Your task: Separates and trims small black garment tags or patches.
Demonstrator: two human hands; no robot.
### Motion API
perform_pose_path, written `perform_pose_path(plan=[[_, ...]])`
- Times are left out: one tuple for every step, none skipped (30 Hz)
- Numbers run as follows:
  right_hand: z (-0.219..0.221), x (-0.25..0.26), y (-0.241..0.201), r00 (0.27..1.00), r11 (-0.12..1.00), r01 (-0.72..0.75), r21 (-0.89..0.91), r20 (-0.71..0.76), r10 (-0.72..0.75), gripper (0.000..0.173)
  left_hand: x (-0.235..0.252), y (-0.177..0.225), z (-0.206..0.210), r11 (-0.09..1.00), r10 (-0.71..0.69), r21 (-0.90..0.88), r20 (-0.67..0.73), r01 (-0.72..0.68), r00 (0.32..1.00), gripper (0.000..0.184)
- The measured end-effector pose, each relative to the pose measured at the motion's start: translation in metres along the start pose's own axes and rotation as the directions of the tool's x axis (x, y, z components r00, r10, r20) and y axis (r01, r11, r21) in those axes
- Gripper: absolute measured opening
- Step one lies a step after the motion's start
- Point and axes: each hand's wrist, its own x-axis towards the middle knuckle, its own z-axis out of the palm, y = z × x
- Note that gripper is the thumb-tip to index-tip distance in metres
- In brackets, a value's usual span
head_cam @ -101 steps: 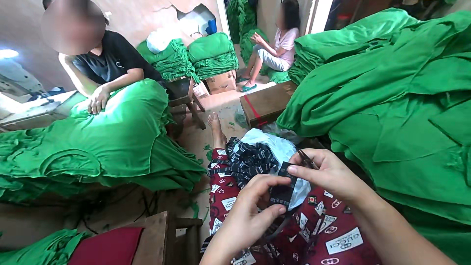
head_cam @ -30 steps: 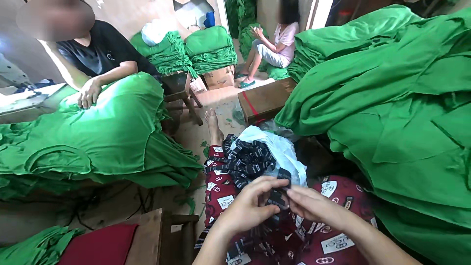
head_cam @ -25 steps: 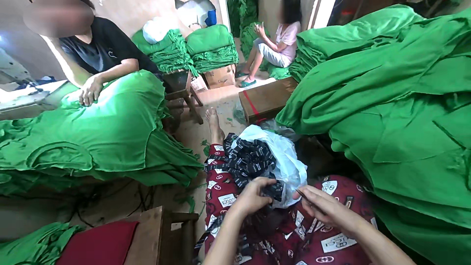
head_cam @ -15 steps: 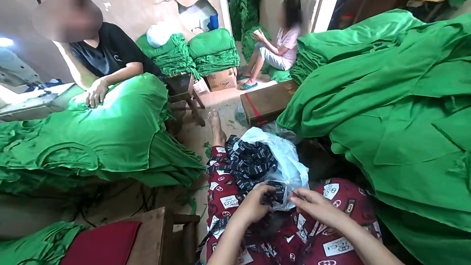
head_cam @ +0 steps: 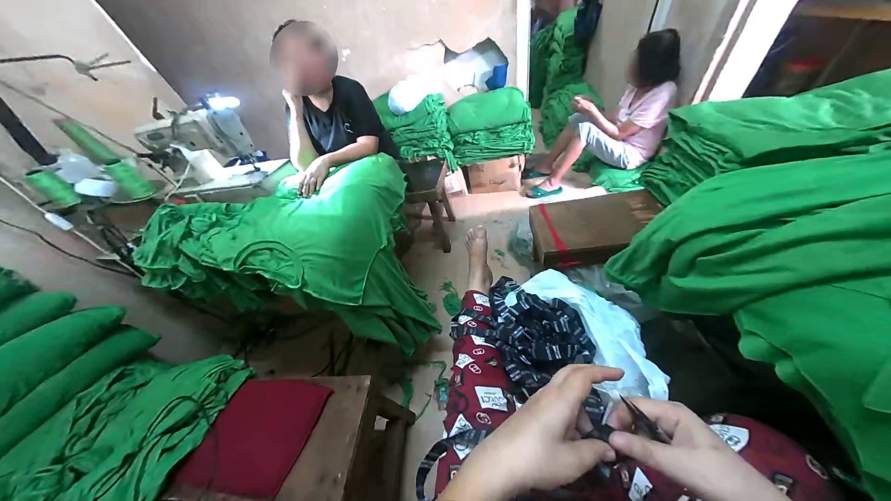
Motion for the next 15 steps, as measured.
perform_pose_path(plan=[[-0.001, 0.000, -0.001, 1.000, 1.000, 0.021, 0.008, 0.015, -0.021, 0.007, -0.001, 0.001, 0.000, 1.000, 0.012, -0.013, 0.001, -0.012, 1.000, 0.067], [0.000, 0.002, -0.001, 0.999, 0.999, 0.038, 0.015, 0.029, -0.038, 0.006, -0.002, 0.001, -0.001, 1.000, 0.022, -0.019, -0.001, -0.022, 1.000, 0.067], [0.000, 0.004, 0.001, 0.998, 0.998, 0.054, 0.018, 0.042, -0.054, 0.004, -0.004, 0.000, -0.001, 1.000, 0.024, -0.016, -0.007, -0.024, 1.000, 0.067], [0.002, 0.006, 0.003, 0.996, 0.998, 0.065, 0.020, 0.052, -0.066, 0.004, -0.006, -0.001, -0.002, 1.000, 0.015, -0.016, -0.013, -0.015, 1.000, 0.067], [0.004, 0.009, 0.005, 0.995, 0.997, 0.079, 0.020, 0.062, -0.080, 0.003, -0.008, -0.002, -0.003, 1.000, 0.002, -0.021, -0.023, -0.003, 1.000, 0.067], [0.006, 0.011, 0.007, 0.993, 0.995, 0.094, 0.014, 0.070, -0.095, 0.002, -0.011, -0.004, -0.004, 0.999, -0.014, -0.030, -0.034, 0.013, 0.999, 0.067], [0.008, 0.012, 0.007, 0.992, 0.995, 0.104, 0.007, 0.074, -0.104, 0.002, -0.014, -0.005, -0.004, 0.999, -0.027, -0.041, -0.046, 0.025, 0.999, 0.066], [0.010, 0.013, 0.006, 0.991, 0.994, 0.109, 0.008, 0.079, -0.109, 0.003, -0.017, -0.006, -0.005, 0.998, -0.035, -0.052, -0.055, 0.032, 0.998, 0.066], [0.012, 0.014, 0.005, 0.990, 0.994, 0.112, 0.011, 0.082, -0.112, 0.005, -0.019, -0.007, -0.005, 0.998, -0.039, -0.059, -0.064, 0.036, 0.997, 0.065], [0.013, 0.016, 0.005, 0.991, 0.994, 0.105, 0.009, 0.079, -0.106, 0.008, -0.021, -0.007, -0.006, 0.997, -0.040, -0.064, -0.072, 0.035, 0.997, 0.065], [0.012, 0.019, 0.007, 0.995, 0.997, 0.074, -0.010, 0.071, -0.073, 0.014, -0.023, -0.007, -0.006, 0.998, -0.038, -0.062, -0.083, 0.033, 0.996, 0.066], [0.010, 0.025, 0.013, 0.998, 0.998, 0.022, -0.054, 0.059, -0.019, 0.021, -0.024, -0.008, -0.007, 0.998, -0.037, -0.055, -0.094, 0.032, 0.995, 0.066], [0.007, 0.035, 0.022, 0.998, 0.990, -0.039, -0.133, 0.041, 0.045, 0.027, -0.025, -0.008, -0.008, 0.998, -0.038, -0.048, -0.104, 0.033, 0.994, 0.067], [0.003, 0.045, 0.035, 0.993, 0.964, -0.107, -0.243, 0.025, 0.117, 0.030, -0.025, -0.008, -0.010, 0.998, -0.040, -0.045, -0.115, 0.035, 0.993, 0.067], [0.001, 0.054, 0.050, 0.981, 0.914, -0.172, -0.366, 0.021, 0.193, 0.033, -0.027, -0.007, -0.011, 0.998, -0.039, -0.046, -0.126, 0.033, 0.991, 0.067]])
